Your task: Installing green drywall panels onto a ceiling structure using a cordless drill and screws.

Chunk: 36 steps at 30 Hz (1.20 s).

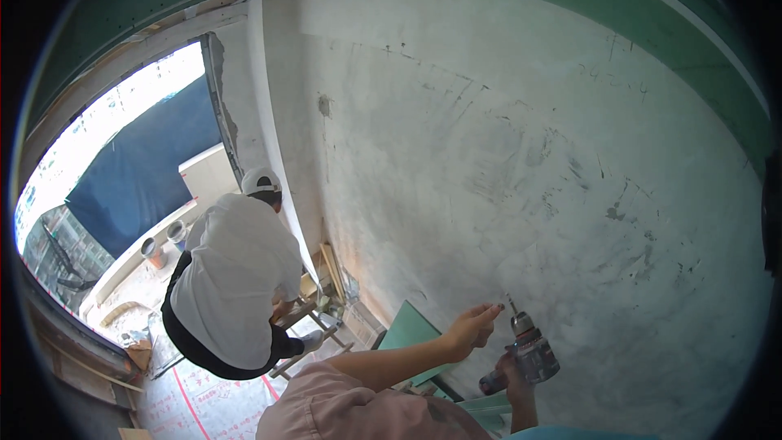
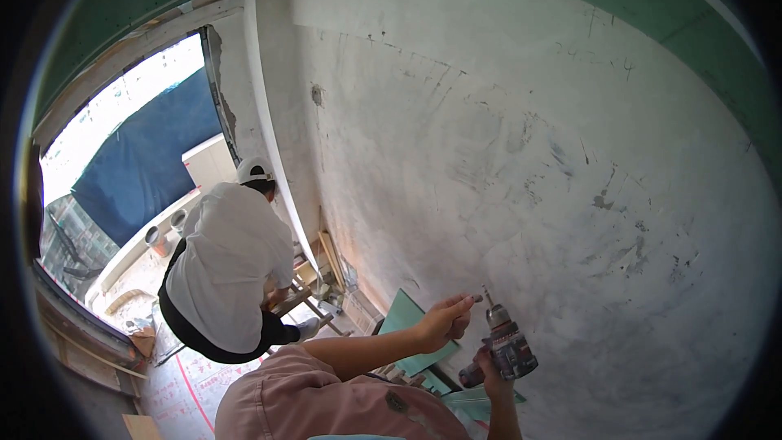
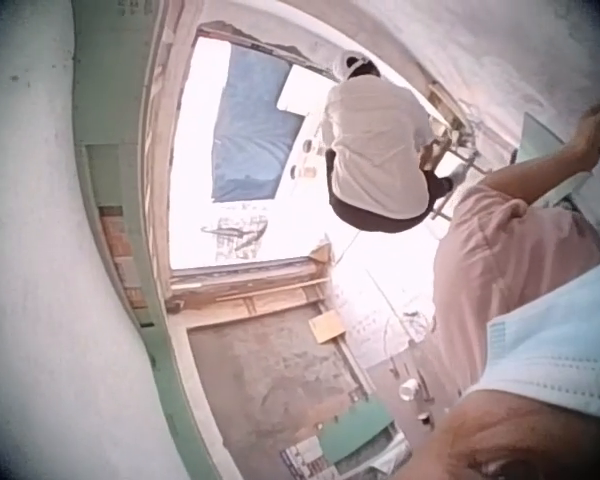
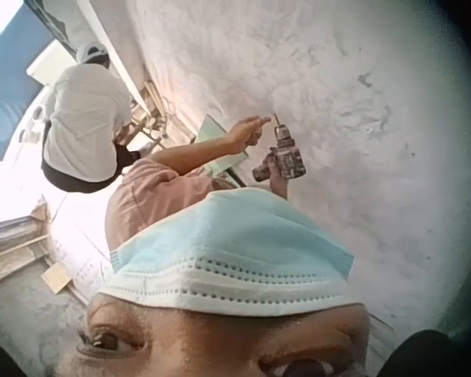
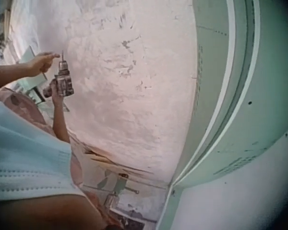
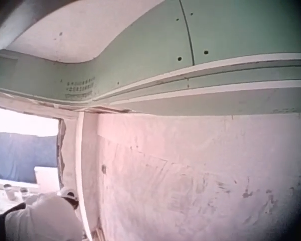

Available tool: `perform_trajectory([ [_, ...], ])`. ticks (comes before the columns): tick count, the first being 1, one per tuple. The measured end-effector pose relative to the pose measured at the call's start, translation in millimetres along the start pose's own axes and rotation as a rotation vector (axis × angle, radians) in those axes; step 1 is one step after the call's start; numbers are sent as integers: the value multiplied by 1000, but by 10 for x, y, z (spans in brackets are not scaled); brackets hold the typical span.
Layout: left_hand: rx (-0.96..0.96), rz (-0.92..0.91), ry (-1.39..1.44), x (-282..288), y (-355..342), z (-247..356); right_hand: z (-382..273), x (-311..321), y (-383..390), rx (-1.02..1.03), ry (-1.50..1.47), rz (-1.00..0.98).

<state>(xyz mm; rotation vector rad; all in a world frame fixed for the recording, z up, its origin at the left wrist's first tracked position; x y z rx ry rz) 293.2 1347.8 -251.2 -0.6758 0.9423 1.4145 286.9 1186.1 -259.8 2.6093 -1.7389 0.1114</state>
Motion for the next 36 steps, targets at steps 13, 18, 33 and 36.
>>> perform_trajectory([
  [13, -842, -448, -225, -1226, -99, 2305, -3710, -1819, -1605, 1357, 1605, 540],
  [18, -654, -290, 255, -1269, -805, 3265, -3964, -2368, -2100, 1408, 1862, 578],
  [33, -774, -409, 265, -1465, -1149, 4359, -4351, -2613, -2803, 902, 1945, 443],
  [36, -787, -389, 293, -1456, -1148, 4417, -4364, -2653, -2846, 912, 1938, 439],
])
Point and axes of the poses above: each hand's wrist, its own y-axis away from the middle knuckle, its own x-axis out of the back of the hand, z = x × y, the point moved 9 cm from there along -y, towards the middle knuckle, and after that the axes turned 6 degrees about y, right-handed, at the moved point
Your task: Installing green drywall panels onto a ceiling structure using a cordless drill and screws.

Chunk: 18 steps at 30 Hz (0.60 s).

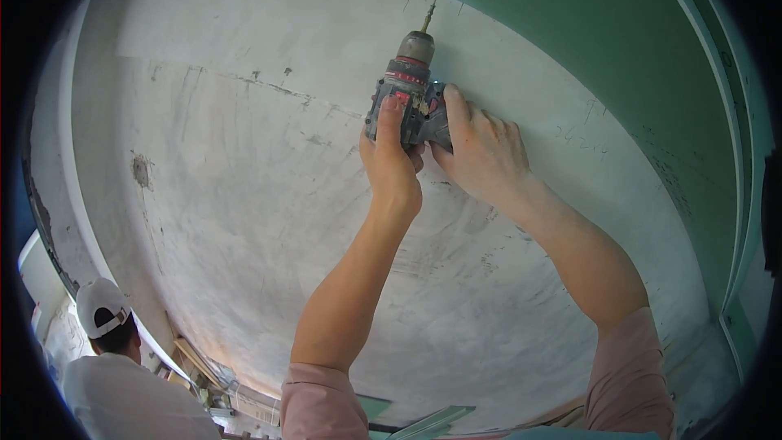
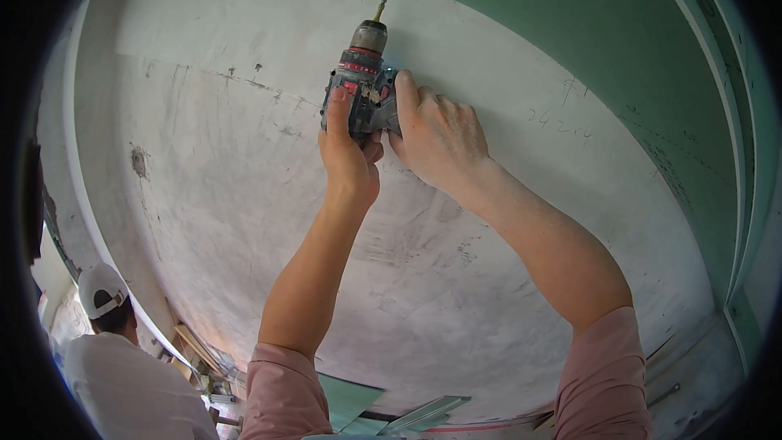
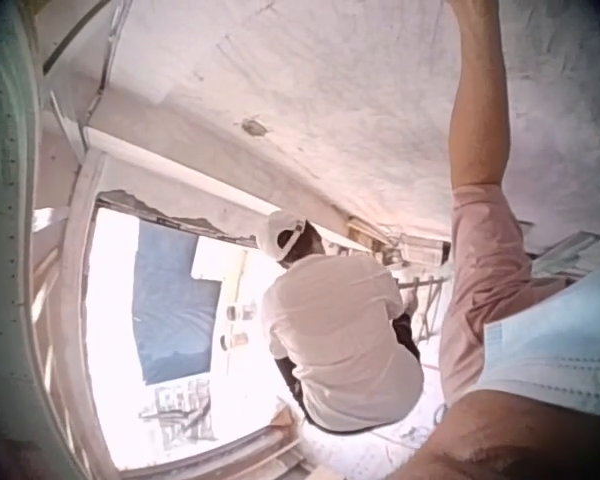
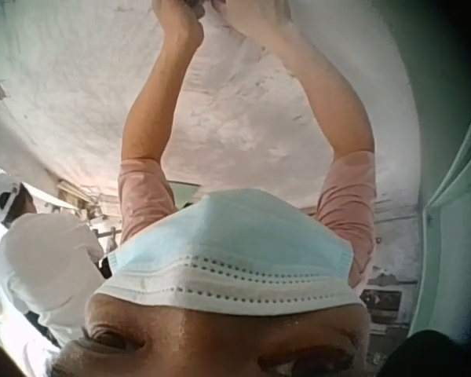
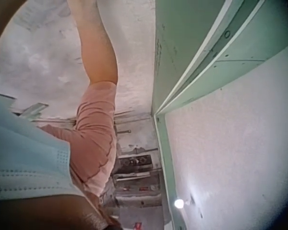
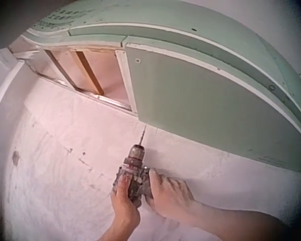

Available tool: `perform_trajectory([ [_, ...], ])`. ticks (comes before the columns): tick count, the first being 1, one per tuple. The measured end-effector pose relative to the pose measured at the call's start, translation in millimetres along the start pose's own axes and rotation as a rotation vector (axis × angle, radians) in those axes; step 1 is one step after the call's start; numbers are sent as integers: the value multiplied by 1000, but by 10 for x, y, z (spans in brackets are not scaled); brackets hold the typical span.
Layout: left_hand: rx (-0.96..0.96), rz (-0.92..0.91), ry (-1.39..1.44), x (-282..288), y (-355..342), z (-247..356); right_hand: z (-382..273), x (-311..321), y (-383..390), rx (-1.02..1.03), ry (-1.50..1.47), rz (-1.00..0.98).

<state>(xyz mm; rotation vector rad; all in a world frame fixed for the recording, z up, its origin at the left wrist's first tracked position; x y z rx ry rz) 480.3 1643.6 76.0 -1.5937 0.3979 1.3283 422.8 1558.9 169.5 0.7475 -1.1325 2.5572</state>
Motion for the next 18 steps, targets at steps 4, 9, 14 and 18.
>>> perform_trajectory([
  [4, 16, -13, -15, 13, -108, -78, 33, -68, -47, 14, 29, 3],
  [9, 7, -24, -26, -37, -131, 58, -54, 54, -109, 27, 65, 30],
  [14, 16, 1, -54, -5, -182, 41, -53, -5, -122, 25, 82, 59],
  [18, 8, 22, -180, -31, -161, 78, -8, -26, -145, -16, 49, 10],
])
Point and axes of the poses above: each hand's wrist, its own y-axis away from the middle knuckle, its own x-axis out of the back of the hand, z = x × y, the point moved 9 cm from there along -y, towards the middle knuckle, and after that the axes turned 6 degrees about y, right-handed, at the moved point
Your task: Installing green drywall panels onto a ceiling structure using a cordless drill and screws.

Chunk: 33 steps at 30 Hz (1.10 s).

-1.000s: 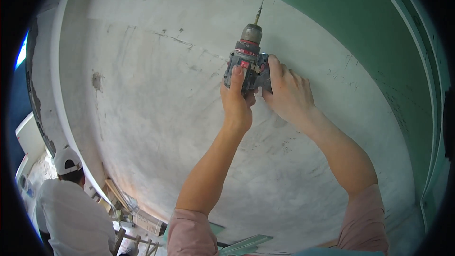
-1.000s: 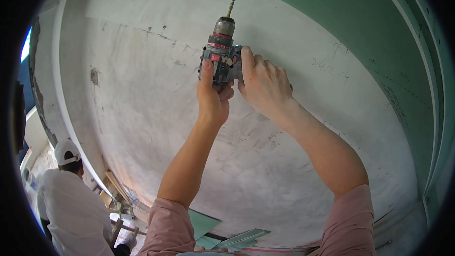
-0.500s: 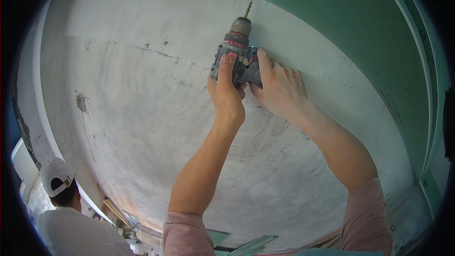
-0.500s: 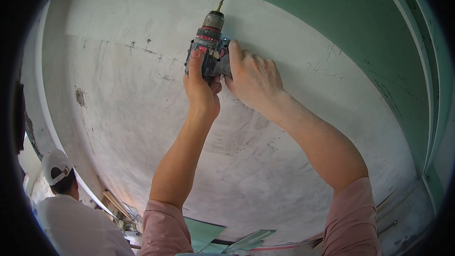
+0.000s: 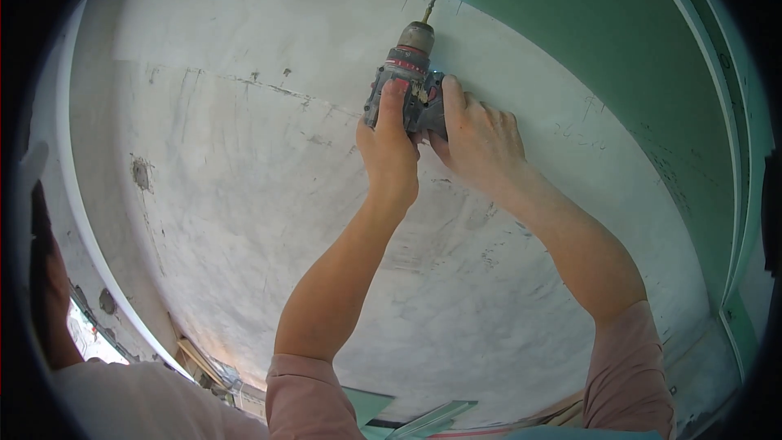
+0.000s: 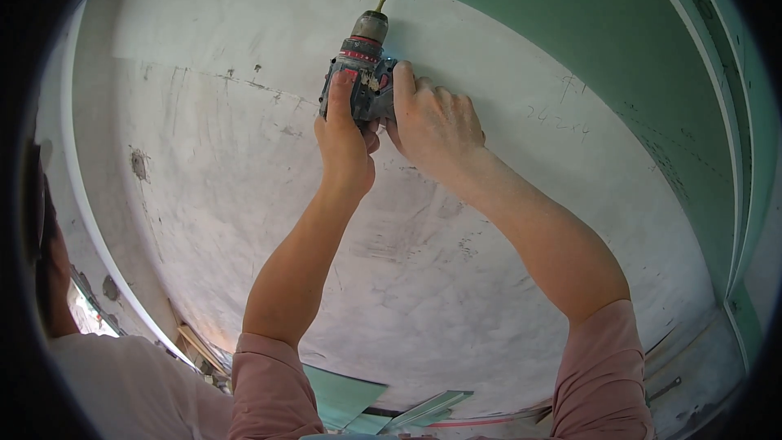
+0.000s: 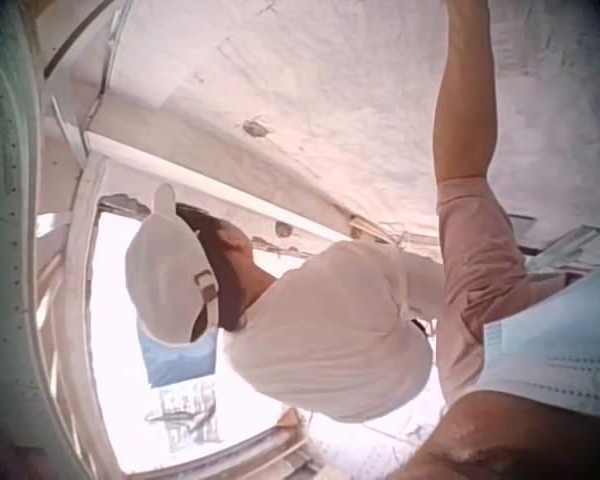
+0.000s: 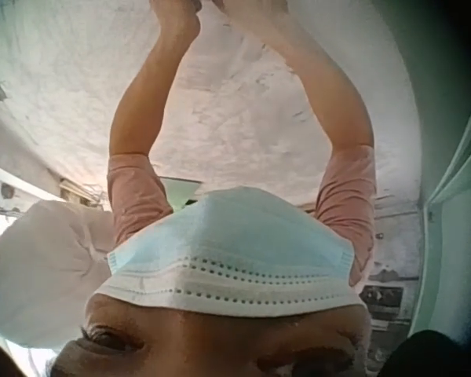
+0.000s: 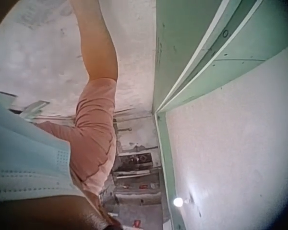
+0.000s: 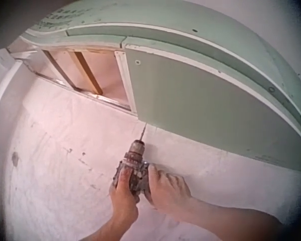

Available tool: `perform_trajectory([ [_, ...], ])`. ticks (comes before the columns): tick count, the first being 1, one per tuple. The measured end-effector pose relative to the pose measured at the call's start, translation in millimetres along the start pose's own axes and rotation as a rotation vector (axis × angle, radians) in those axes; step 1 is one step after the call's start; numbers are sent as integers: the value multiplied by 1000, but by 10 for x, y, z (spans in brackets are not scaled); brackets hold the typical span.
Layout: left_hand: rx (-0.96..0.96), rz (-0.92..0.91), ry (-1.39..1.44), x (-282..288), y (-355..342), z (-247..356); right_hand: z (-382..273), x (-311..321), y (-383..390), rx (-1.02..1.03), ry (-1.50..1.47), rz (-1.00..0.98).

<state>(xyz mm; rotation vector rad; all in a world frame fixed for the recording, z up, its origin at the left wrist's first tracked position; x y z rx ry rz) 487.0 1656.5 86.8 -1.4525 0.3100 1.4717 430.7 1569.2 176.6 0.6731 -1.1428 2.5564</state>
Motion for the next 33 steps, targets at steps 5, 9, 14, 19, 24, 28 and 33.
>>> perform_trajectory([
  [5, 28, 18, -17, -16, 8, 14, 26, -16, -20, 4, 12, -41],
  [9, 81, 45, -45, -24, 14, 32, 31, 6, -55, 2, -2, -57],
  [14, 114, 57, -87, -82, -39, 2, 85, 9, -113, 5, 26, -36],
  [19, 94, 43, -78, -135, -59, 46, 112, 64, -144, 0, 4, -27],
  [24, 129, 24, -83, -130, -60, 19, 138, 71, -159, -24, 11, -43],
  [28, 138, 31, -130, -104, -53, 39, 100, 64, -151, -8, -9, -57],
  [33, 97, 35, -88, -126, -60, 32, 109, 95, -161, 7, 1, -45],
])
Point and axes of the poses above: each hand's wrist, its own y-axis away from the middle knuckle, its own x-axis out of the back of the hand, z = x × y, the point moved 9 cm from there along -y, towards the middle knuckle, and after that the axes turned 6 degrees about y, right-handed, at the moved point
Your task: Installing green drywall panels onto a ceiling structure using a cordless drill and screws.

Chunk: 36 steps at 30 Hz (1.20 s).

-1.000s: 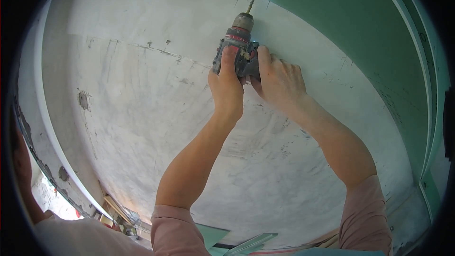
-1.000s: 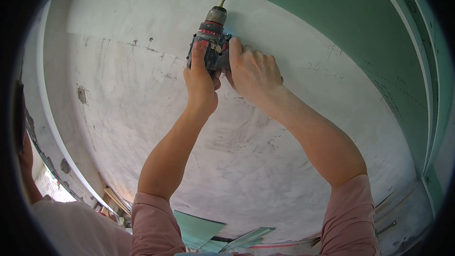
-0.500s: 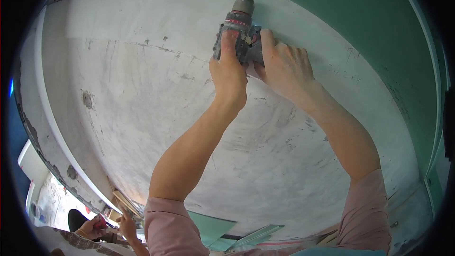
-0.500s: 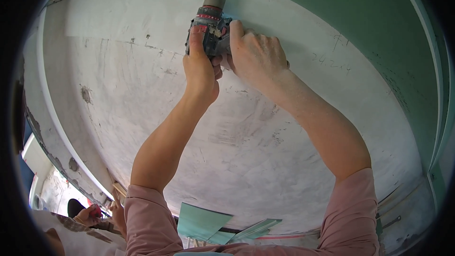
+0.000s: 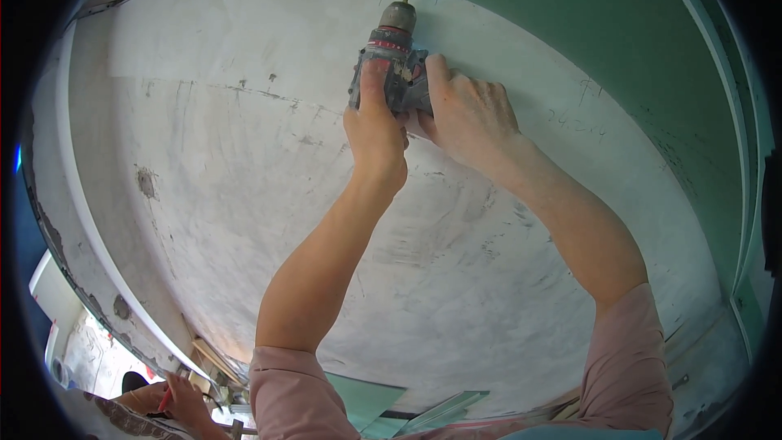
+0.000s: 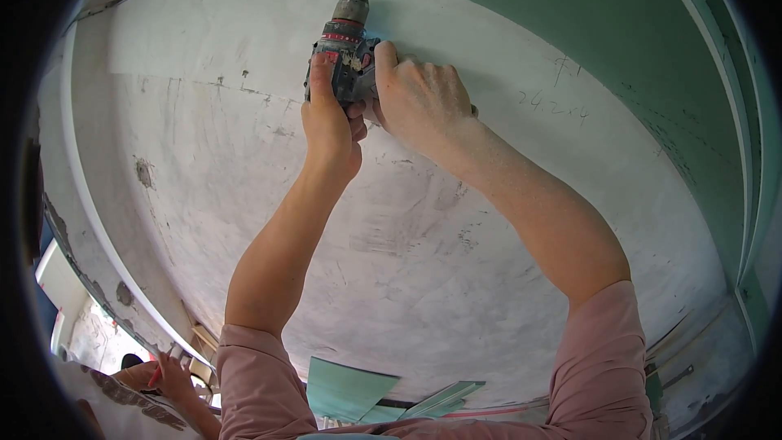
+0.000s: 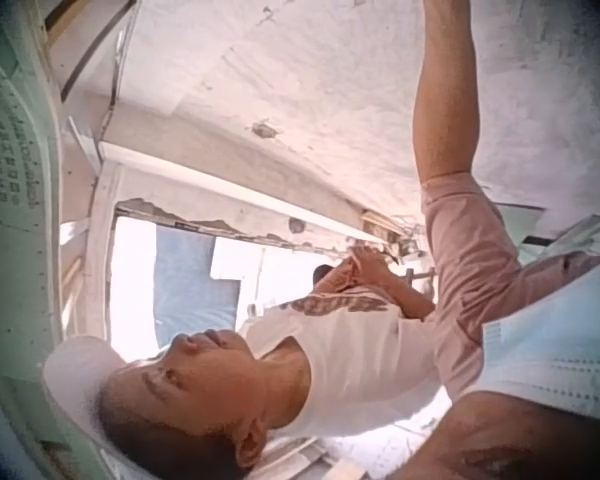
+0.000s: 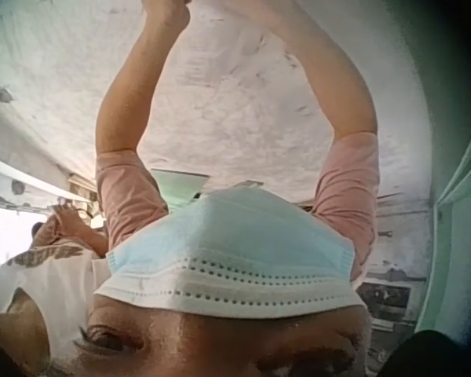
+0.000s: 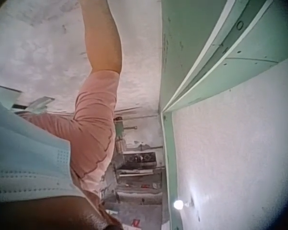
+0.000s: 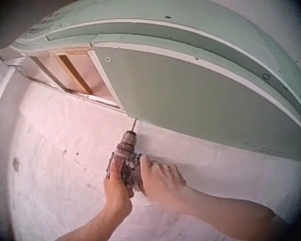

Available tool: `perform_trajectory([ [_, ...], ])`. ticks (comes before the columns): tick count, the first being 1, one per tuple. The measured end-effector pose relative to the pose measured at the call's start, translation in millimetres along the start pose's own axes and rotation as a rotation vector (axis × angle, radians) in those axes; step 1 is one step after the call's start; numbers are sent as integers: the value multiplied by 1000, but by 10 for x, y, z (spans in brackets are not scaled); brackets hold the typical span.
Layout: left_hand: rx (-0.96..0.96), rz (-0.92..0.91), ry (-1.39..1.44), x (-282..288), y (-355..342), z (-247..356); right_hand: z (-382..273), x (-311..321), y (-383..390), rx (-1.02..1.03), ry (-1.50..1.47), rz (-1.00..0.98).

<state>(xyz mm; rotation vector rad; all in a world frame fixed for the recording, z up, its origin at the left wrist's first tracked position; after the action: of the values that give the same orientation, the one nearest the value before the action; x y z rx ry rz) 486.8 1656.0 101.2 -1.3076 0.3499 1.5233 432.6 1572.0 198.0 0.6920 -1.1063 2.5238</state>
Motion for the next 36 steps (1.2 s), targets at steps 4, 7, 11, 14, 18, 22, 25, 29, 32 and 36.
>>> perform_trajectory([
  [4, 25, -3, -26, 7, 9, 1, 3, -24, 7, -18, -14, -32],
  [7, -1, -2, 2, 0, 9, 17, 2, -42, 15, -8, 7, -7],
  [11, 16, 5, 15, 7, -3, -6, 0, -3, 15, -6, -11, -8],
  [14, 17, 1, 29, 11, -5, -10, 3, -23, 3, -10, 4, -6],
  [18, 26, -28, 24, -8, -26, -22, 7, -7, -7, -22, -9, -23],
  [22, 67, -21, 37, -11, 0, -21, -3, 52, 28, -18, 11, -9],
  [25, 65, -55, 7, 60, 8, -46, -34, 94, 44, -8, 27, 22],
  [29, 73, -45, 222, 553, 401, -393, -218, -56, 352, 74, 25, -4],
  [32, 96, 347, 237, 1601, 1081, -929, -308, -298, 883, 44, -318, -83],
  [36, 341, 699, 213, 3257, 2100, -2026, -472, -723, 1891, -182, -843, -305],
])
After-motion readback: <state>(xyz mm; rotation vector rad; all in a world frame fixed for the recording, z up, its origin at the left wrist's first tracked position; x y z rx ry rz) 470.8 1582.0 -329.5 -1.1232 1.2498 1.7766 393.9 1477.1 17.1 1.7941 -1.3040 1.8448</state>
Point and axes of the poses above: each hand's wrist, its own y-axis away from the middle knuckle, its own x-axis out of the back of the hand, z = x × y, the point moved 9 cm from there along -y, towards the middle knuckle, and after that the axes turned 6 degrees about y, right-handed, at the moved point
